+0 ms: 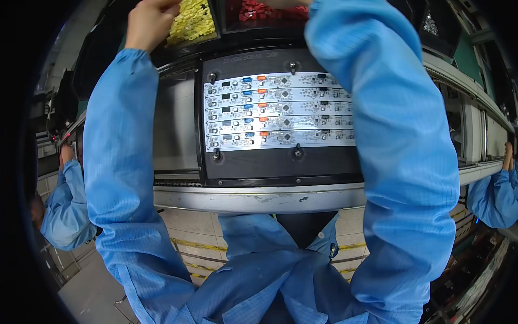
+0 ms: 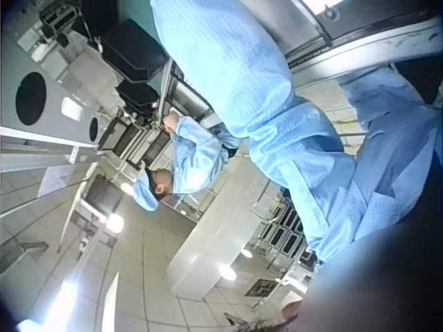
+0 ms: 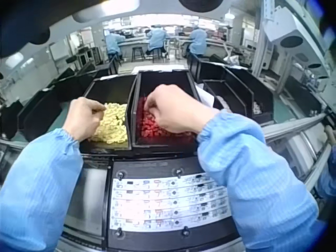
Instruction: Manually placing small electronic components into slots on a circuit board at a workstation.
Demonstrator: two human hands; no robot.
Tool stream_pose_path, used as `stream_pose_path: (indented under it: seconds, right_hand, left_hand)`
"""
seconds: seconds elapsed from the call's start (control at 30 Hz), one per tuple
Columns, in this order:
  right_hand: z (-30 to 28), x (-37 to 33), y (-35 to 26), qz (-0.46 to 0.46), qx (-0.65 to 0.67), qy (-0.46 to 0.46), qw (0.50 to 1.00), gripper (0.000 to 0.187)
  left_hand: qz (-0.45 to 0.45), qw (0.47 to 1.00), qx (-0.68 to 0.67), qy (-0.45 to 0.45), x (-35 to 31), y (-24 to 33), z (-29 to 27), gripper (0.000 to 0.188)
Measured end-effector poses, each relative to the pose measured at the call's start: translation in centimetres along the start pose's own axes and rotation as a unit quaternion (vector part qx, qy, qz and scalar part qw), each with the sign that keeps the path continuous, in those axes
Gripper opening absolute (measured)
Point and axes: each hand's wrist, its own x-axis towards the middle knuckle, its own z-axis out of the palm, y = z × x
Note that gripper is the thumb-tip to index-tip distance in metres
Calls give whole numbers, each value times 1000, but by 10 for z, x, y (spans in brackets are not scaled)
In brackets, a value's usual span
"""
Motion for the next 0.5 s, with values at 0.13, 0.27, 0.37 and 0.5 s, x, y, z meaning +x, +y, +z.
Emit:
stream_pose_path:
  seconds: [0.13,0.27,0.37,0.5]
  right_hand:
    - [-32,-49,-87,217,-20,52,975,14]
    - [-36,-146,-38,109,98,10,989,20]
    - [-25,-193,-25,226,198,12,954,18]
    - [-20,-213,-11,269,268,0,925,20]
  left_hand:
    - [-148,968,-204,-13,-17,46,-34,22]
    - [-12,955,-288,-76,-62,71,-42,19]
    - [-31,915,-366,-166,-87,111,-16,16]
    - [-65,886,-406,-214,-98,141,5,11]
